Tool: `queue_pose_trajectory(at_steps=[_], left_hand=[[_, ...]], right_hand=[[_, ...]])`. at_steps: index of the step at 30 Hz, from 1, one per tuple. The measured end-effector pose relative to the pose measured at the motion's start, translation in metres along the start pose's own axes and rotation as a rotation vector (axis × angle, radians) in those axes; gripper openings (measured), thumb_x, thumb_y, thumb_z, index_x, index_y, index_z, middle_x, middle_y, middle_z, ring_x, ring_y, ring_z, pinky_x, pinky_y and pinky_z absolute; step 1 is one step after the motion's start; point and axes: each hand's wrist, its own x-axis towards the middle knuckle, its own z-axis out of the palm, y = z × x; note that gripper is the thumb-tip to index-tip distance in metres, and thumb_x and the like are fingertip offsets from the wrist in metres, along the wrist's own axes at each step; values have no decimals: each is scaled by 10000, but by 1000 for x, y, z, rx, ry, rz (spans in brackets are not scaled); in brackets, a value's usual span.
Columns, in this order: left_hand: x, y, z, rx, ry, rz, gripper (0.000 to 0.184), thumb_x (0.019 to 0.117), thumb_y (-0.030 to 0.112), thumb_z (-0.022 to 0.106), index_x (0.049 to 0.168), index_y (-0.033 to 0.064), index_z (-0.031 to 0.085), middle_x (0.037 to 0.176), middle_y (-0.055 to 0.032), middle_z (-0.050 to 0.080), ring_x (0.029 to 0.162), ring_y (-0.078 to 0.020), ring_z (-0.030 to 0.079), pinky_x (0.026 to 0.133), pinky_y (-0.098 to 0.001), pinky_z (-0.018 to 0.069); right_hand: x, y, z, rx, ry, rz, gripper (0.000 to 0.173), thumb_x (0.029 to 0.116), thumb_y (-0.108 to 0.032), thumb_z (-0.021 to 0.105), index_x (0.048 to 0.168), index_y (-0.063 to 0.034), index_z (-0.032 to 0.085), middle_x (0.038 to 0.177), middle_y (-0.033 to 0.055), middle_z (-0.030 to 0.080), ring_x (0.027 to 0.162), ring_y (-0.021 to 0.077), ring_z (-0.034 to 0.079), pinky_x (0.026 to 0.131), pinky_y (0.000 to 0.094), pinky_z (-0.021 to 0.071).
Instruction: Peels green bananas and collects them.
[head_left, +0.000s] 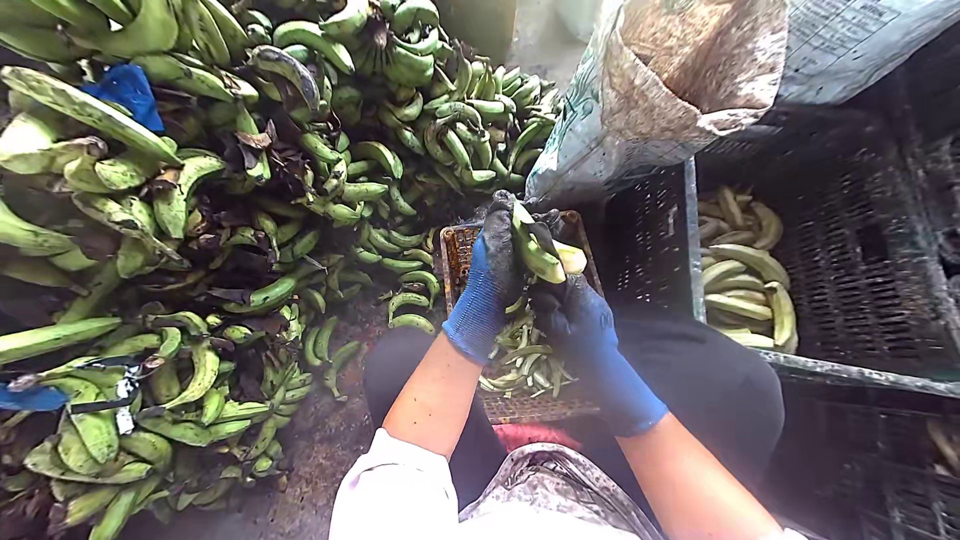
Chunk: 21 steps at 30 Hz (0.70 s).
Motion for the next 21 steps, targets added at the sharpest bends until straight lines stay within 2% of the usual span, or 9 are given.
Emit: queue_pose_trajectory(at_steps=[1, 3, 5, 9, 11, 15, 17, 19, 21], left_hand=[[4, 0, -3, -49, -27, 38, 522, 1070, 576, 294, 1283, 217, 607, 1095, -20, 674, 943, -143, 653, 794, -380, 574], [10, 1, -7, -146, -86, 143, 456, 1089, 462, 317, 1423, 232, 524, 1238, -70, 656, 1027, -204, 662, 849, -428, 580], [11, 3, -3, -232, -96, 176, 423, 1095, 421, 298, 1387, 226, 533, 1169, -84, 671, 965, -208, 679, 810, -423, 593], [4, -4, -1, -197, -106, 99, 548, 1075, 576, 261, 1337, 230, 595, 1154, -18, 679, 1003, -137, 652, 850, -368, 571], [-3, -9, 2, -99, -160, 42, 529, 1052, 602, 347, 1367, 251, 585, 1179, -33, 680, 1007, -160, 657, 826, -384, 579], [-3, -18, -1, -104, -245, 53, 357, 1049, 357, 520, 1364, 193, 548, 1165, -79, 677, 965, -168, 660, 778, -343, 573], [-2, -22, -2, -182, -218, 68, 327, 1054, 328, 493, 1338, 169, 529, 1168, -73, 665, 979, -163, 653, 801, -338, 569], [-2, -29, -3, -243, -140, 70, 355, 1076, 368, 454, 1363, 178, 542, 1222, -61, 660, 1034, -168, 653, 851, -353, 569], [3, -38, -5, -298, -75, 67, 363, 1083, 374, 448, 1400, 217, 528, 1286, -28, 615, 1107, -161, 625, 914, -359, 558]], right_hand=[[0, 0, -2, 18, 9, -11, 445, 996, -465, 488, 1116, -70, 656, 844, 93, 702, 798, 275, 705, 697, 553, 562], [-3, -1, -4, 34, 19, -46, 474, 997, -512, 469, 1079, -86, 662, 820, 65, 694, 764, 236, 698, 669, 516, 567], [-3, -2, -5, 41, 27, -61, 441, 991, -472, 493, 1077, -77, 669, 835, 77, 697, 785, 244, 697, 687, 521, 561], [5, 1, -7, 12, -17, -3, 378, 989, -393, 508, 1108, -71, 665, 869, 99, 703, 823, 269, 701, 723, 548, 554], [12, 0, -10, -10, -31, 16, 357, 992, -334, 547, 1119, -32, 689, 965, 171, 719, 927, 344, 705, 807, 603, 539], [21, -4, -20, 45, -104, 38, 381, 1012, -325, 581, 1263, -47, 655, 1111, 190, 707, 1023, 345, 691, 884, 609, 531], [27, -9, -36, 200, -260, 162, 382, 1018, -339, 605, 1308, -89, 614, 1061, 165, 706, 912, 307, 697, 788, 576, 565], [30, -8, -51, 444, -378, 264, 336, 1030, -334, 595, 1313, -152, 592, 965, 86, 722, 759, 211, 714, 650, 438, 617], [29, 4, -70, 687, -374, 293, 327, 1026, -353, 591, 1300, -176, 600, 933, 53, 717, 706, 174, 698, 592, 345, 607]])
